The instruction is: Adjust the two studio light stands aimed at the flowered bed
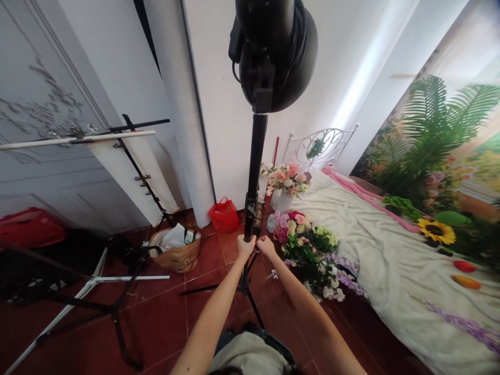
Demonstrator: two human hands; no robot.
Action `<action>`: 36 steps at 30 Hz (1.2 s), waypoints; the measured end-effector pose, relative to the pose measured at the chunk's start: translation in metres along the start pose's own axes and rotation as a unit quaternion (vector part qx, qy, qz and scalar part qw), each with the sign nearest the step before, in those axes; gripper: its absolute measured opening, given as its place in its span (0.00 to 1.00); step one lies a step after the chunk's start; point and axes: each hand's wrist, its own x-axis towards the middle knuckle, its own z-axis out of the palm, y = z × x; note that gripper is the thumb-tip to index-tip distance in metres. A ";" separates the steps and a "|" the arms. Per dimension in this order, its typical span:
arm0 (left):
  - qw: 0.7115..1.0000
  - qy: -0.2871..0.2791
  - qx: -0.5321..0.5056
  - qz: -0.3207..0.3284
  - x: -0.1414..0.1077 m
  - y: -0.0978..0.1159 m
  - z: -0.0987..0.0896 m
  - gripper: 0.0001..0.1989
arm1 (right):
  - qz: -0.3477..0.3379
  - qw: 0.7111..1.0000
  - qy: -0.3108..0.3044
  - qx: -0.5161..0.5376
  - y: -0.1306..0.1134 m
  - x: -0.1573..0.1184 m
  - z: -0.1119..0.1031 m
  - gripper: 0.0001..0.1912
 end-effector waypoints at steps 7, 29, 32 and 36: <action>1.000 0.000 -0.012 0.002 0.001 -0.008 0.001 0.13 | -0.245 0.949 0.133 -0.149 0.025 -0.032 0.006 0.21; 1.000 -0.008 -0.006 -0.020 -0.001 -0.003 0.000 0.14 | -0.009 0.938 -0.251 -0.240 -0.038 0.032 -0.028 0.06; 1.000 -0.012 -0.011 -0.025 -0.001 -0.004 0.000 0.14 | 0.077 0.903 -0.357 -0.225 -0.047 0.047 -0.025 0.06; 0.999 -0.016 -0.006 -0.036 -0.001 -0.005 -0.002 0.14 | 0.149 0.873 -0.421 -0.197 -0.049 0.059 -0.027 0.09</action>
